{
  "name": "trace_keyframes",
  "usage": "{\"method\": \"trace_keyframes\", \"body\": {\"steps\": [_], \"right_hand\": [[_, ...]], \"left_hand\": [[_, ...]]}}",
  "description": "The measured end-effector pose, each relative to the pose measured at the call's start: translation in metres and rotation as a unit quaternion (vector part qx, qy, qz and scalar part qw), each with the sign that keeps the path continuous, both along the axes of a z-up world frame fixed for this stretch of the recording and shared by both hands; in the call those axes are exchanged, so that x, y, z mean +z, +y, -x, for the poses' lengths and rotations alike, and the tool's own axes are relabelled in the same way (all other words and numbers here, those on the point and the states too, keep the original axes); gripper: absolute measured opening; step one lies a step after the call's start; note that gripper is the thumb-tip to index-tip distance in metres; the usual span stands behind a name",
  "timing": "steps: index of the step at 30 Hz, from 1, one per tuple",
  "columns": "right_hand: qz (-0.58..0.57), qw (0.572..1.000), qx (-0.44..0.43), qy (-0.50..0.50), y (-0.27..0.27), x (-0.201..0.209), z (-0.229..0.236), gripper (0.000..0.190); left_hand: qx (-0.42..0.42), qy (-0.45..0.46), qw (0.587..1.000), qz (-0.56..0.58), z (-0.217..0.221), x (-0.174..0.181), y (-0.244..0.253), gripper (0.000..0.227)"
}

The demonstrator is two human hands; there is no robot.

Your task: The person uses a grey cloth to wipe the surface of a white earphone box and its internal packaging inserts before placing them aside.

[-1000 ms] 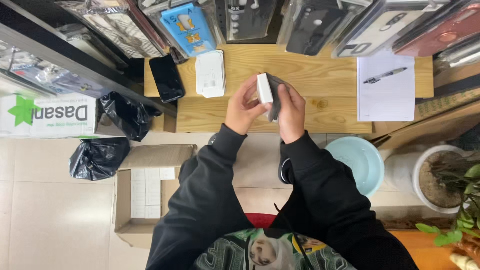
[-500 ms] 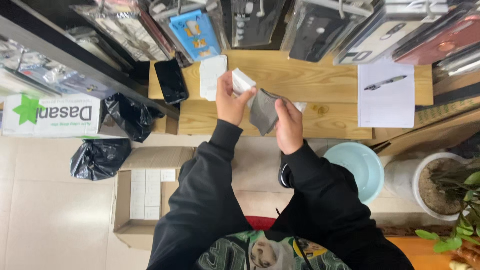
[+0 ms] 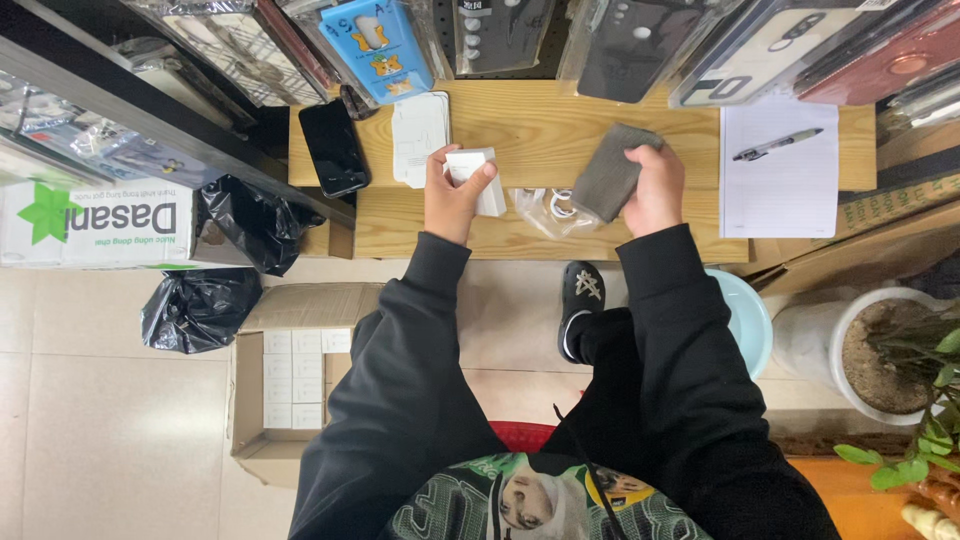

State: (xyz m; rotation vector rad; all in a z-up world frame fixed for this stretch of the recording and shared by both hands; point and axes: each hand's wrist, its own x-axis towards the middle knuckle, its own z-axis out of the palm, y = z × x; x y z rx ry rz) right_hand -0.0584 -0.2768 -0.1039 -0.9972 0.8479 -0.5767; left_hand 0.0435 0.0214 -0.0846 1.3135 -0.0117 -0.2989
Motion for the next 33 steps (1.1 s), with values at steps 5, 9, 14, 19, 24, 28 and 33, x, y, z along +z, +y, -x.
{"method": "trace_keyframes", "body": {"steps": [5,9,14,19,24,28,33], "right_hand": [[0.103,0.994,-0.008,0.033,-0.020,0.010,-0.011,0.057],[0.245,0.962,0.012,0.122,-0.045,-0.020,-0.018,0.067],[0.369,0.904,0.034,0.214,-0.045,-0.020,-0.015,0.063],[0.542,0.806,0.032,0.237,0.022,0.061,0.005,0.064],[0.543,0.786,0.276,-0.104,0.108,0.139,0.023,0.069],[0.588,0.743,0.306,-0.090,0.127,0.128,0.032,0.105],[0.638,0.720,0.265,-0.065,0.119,0.117,0.027,0.116]], "left_hand": [[-0.015,0.016,1.000,-0.010,0.007,0.022,-0.005,0.084],[-0.033,0.006,0.999,-0.030,0.014,0.037,-0.010,0.064],[-0.034,0.008,0.999,0.007,0.019,0.040,-0.017,0.051],[-0.039,0.023,0.997,0.065,0.029,0.048,-0.024,0.038],[-0.067,-0.020,0.992,0.106,0.029,0.039,-0.028,0.022],[-0.095,-0.049,0.990,0.087,0.036,0.036,-0.024,0.020],[-0.142,-0.076,0.983,0.085,0.038,0.040,-0.021,0.031]]}}
